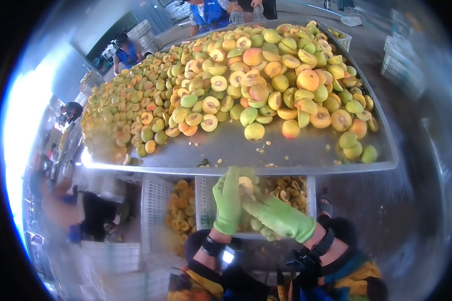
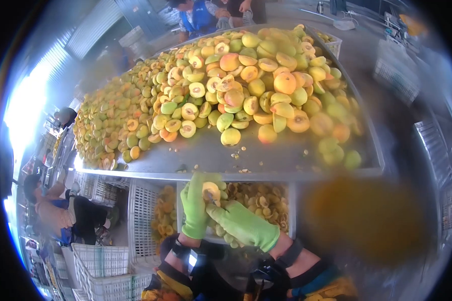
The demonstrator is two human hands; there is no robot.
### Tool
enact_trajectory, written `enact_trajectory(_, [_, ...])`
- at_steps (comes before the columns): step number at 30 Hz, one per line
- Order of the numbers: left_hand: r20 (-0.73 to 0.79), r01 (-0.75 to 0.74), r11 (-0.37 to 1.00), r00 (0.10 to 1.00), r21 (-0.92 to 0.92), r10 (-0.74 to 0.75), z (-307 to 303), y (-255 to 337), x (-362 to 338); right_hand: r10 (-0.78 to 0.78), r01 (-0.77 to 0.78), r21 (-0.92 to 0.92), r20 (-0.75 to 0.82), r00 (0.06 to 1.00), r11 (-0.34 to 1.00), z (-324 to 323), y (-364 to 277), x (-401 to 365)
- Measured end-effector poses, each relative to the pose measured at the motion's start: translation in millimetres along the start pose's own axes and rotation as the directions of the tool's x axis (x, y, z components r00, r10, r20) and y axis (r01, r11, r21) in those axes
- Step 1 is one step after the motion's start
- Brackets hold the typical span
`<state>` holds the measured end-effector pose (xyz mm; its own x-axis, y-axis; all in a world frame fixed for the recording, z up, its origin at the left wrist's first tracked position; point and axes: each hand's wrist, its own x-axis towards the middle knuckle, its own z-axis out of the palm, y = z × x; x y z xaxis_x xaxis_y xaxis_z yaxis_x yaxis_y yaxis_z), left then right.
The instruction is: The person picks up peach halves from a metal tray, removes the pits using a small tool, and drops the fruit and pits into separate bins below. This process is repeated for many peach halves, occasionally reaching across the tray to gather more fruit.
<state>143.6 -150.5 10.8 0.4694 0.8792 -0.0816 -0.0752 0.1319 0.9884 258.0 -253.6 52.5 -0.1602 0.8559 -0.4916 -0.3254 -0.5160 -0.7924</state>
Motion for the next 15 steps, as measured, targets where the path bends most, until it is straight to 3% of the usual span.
enact_trajectory(2, [-0.092,-0.023,0.992,0.996,-0.127,0.012,5,-6,-2,-0.026,0.024,-0.056,-0.031,0.999,0.998,2,7,5])
enact_trajectory(4, [-0.066,0.025,0.992,0.997,-0.123,-0.034,5,-3,-1,-0.066,0.059,-0.116,-0.057,0.996,0.991,1,8,7])
enact_trajectory(8, [-0.006,0.113,0.98,0.993,-0.161,-0.116,2,4,-2,0.003,-0.005,0.053,0.029,1.0,0.999,-8,7,6])
enact_trajectory(10, [-0.057,0.096,0.981,0.993,-0.168,-0.107,10,8,-2,0.022,-0.032,0.114,0.083,0.996,0.993,-6,9,8])
enact_trajectory(12, [-0.11,0.075,0.982,0.989,-0.175,-0.096,13,3,-2,-0.086,0.062,-0.171,-0.135,0.987,0.983,4,14,12])
enact_trajectory(15, [-0.127,0.03,0.998,0.991,-0.06,-0.038,9,-7,-1,-0.042,0.032,-0.114,-0.085,0.995,0.993,3,8,6])
